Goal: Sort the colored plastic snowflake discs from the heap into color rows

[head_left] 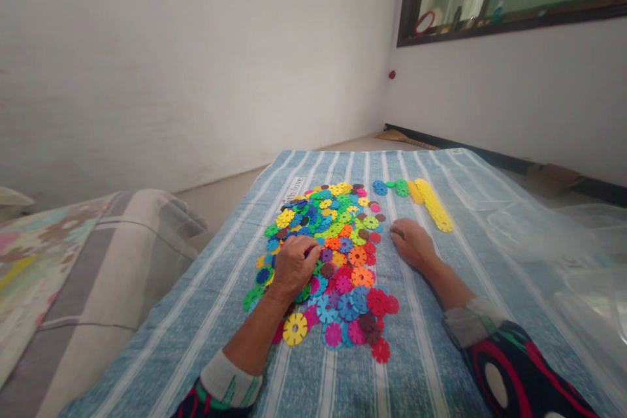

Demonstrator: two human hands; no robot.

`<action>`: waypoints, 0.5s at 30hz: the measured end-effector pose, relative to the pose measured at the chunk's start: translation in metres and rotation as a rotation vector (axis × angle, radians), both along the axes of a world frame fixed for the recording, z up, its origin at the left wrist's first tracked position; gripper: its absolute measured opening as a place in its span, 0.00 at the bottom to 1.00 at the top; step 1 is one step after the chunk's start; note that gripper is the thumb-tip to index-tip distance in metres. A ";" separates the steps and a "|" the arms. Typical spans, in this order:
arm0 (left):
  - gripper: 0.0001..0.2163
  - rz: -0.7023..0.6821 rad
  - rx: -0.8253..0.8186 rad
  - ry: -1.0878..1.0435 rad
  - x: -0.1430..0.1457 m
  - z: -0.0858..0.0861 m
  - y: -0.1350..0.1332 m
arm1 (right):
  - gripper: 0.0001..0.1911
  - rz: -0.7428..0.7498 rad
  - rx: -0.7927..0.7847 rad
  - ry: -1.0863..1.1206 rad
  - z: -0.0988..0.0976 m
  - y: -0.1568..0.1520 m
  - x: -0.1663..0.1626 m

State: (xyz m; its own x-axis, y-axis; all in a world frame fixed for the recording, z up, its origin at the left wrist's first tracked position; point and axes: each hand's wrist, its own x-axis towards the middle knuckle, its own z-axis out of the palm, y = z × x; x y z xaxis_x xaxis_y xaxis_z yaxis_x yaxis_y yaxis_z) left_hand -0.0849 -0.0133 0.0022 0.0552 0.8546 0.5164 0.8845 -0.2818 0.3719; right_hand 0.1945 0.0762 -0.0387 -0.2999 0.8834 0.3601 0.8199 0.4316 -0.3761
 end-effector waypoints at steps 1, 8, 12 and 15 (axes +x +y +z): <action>0.08 0.000 0.000 0.000 0.000 0.000 0.000 | 0.08 0.000 0.002 0.001 0.000 0.000 0.000; 0.08 -0.003 -0.001 0.014 0.001 0.001 0.000 | 0.08 0.006 0.009 0.009 0.000 0.000 0.002; 0.08 -0.007 0.010 0.050 0.004 0.003 -0.001 | 0.08 0.012 0.002 0.010 0.000 0.000 0.001; 0.07 -0.006 0.021 0.071 0.006 0.004 -0.001 | 0.08 0.004 -0.001 0.007 0.002 -0.001 0.000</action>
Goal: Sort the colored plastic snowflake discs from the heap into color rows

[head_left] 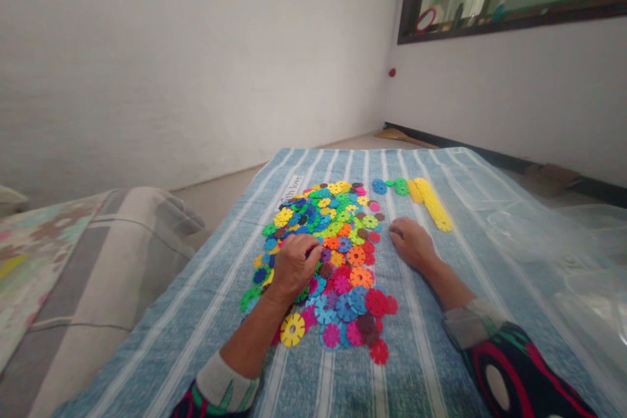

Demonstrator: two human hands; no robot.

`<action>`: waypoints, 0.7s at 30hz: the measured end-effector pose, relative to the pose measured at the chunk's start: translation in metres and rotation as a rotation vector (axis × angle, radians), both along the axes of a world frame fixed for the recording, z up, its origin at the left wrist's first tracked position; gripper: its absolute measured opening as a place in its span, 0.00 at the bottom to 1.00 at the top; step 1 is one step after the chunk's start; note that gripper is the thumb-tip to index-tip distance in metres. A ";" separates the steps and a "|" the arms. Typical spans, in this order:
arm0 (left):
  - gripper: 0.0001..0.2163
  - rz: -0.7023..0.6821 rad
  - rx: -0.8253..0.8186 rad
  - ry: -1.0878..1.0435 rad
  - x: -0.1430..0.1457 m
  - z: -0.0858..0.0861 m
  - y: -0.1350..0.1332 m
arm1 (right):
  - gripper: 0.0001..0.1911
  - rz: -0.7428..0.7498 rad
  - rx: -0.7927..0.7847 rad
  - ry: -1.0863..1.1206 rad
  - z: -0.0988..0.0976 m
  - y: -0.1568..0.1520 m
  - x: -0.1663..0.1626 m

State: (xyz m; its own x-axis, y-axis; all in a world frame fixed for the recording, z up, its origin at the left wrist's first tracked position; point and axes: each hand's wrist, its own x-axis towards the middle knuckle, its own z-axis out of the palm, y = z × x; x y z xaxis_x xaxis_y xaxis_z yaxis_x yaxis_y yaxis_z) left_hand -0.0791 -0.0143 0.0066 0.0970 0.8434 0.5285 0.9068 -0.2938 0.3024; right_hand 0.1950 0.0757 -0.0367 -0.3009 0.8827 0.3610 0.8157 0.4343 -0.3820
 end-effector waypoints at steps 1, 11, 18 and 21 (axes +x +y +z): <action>0.07 -0.001 -0.001 0.010 0.000 0.000 0.000 | 0.08 -0.003 -0.001 -0.003 0.001 0.000 0.000; 0.04 -0.062 -0.028 0.052 0.001 -0.005 0.000 | 0.09 -0.022 0.035 -0.049 0.001 -0.006 -0.004; 0.04 -0.095 -0.001 0.087 0.004 -0.005 -0.002 | 0.20 0.108 0.018 0.011 0.005 -0.013 -0.016; 0.05 -0.069 0.029 0.070 0.000 -0.005 -0.001 | 0.18 0.169 0.001 -0.022 0.005 -0.015 -0.022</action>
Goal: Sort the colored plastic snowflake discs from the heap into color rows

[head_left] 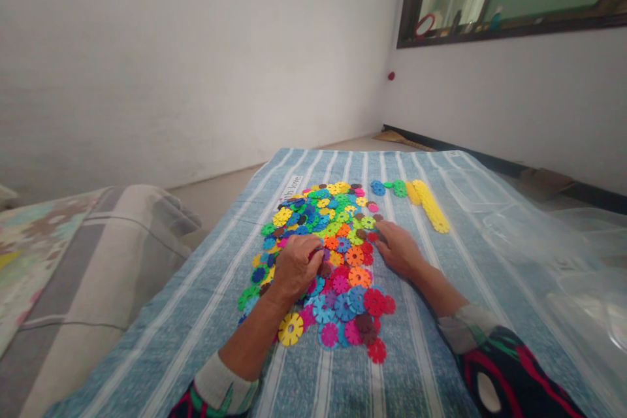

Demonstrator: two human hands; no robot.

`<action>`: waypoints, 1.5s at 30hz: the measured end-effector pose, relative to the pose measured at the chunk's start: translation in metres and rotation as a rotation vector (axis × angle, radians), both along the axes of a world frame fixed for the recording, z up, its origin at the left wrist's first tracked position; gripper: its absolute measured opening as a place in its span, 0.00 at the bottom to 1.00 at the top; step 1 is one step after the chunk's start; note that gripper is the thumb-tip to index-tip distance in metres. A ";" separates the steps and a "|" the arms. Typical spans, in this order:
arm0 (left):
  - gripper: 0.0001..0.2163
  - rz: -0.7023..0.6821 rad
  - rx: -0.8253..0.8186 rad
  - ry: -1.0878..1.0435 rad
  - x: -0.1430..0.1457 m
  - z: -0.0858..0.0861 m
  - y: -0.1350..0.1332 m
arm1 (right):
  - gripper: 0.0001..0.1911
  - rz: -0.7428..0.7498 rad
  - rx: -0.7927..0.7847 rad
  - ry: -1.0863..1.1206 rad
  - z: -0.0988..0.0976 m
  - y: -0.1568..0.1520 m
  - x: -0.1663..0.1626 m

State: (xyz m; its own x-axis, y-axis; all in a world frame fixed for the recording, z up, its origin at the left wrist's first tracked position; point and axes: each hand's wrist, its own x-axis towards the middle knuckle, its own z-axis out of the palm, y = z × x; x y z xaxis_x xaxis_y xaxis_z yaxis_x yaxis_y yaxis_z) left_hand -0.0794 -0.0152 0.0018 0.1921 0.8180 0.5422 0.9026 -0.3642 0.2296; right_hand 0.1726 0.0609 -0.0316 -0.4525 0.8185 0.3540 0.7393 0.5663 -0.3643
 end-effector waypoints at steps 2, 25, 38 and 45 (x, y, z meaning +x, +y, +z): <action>0.06 0.034 0.021 -0.031 -0.005 0.001 0.001 | 0.17 0.041 -0.014 -0.007 0.000 -0.002 -0.003; 0.09 0.345 -0.030 -0.127 -0.048 0.002 0.011 | 0.14 0.282 -0.029 0.228 0.010 -0.013 -0.003; 0.11 0.380 -0.127 -0.135 -0.040 0.004 0.009 | 0.12 0.360 -0.063 0.204 0.011 -0.018 -0.007; 0.12 0.451 -0.197 -0.191 -0.046 0.015 0.006 | 0.10 0.354 -0.028 0.222 0.009 -0.019 -0.007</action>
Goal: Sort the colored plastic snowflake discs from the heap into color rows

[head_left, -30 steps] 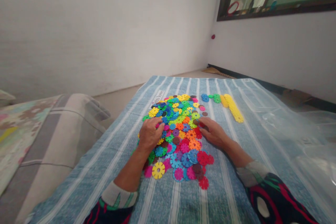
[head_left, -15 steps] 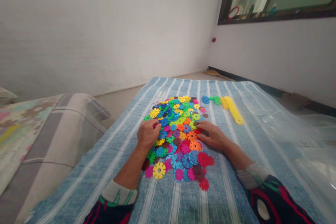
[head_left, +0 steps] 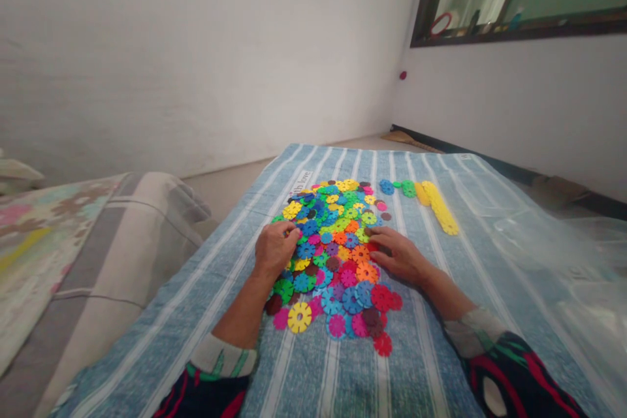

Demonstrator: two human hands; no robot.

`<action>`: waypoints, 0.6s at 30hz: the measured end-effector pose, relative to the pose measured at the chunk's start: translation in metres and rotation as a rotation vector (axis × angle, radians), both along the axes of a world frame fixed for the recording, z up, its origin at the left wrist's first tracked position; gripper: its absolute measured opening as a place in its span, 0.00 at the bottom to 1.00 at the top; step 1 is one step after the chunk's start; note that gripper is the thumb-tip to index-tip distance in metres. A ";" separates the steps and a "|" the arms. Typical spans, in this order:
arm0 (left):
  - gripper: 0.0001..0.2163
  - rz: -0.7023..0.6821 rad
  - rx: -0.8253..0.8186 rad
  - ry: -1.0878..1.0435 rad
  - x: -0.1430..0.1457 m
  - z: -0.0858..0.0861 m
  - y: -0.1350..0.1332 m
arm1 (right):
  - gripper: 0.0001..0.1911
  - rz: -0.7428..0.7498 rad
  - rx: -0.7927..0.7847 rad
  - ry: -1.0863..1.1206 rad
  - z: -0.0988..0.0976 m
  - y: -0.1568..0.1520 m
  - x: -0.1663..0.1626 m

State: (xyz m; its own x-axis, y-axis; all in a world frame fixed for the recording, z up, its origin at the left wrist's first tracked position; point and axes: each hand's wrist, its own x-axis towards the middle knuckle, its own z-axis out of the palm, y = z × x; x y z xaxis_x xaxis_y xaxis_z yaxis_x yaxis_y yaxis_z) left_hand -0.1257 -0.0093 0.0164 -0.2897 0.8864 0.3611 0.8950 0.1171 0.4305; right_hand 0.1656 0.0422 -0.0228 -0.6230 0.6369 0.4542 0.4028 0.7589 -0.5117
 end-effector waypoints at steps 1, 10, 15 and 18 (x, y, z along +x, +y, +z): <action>0.12 0.020 -0.016 -0.012 -0.002 0.001 0.000 | 0.10 0.006 0.002 -0.004 0.000 0.000 0.000; 0.14 0.087 -0.111 -0.039 -0.018 0.000 0.000 | 0.10 0.055 0.122 -0.100 0.016 -0.016 -0.016; 0.15 0.104 -0.120 -0.059 -0.019 0.000 -0.001 | 0.10 0.224 0.202 -0.203 0.034 -0.049 -0.043; 0.15 0.101 -0.113 -0.074 -0.020 -0.001 0.000 | 0.09 0.300 0.228 -0.257 0.040 -0.068 -0.056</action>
State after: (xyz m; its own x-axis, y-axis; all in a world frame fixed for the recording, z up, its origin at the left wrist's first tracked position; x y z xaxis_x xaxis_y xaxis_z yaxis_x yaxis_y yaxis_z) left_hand -0.1454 -0.0098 0.0155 -0.4014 0.8853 0.2350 0.8427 0.2564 0.4734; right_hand 0.1094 -0.0256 0.0173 -0.8756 0.3126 0.3682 0.2402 0.9432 -0.2296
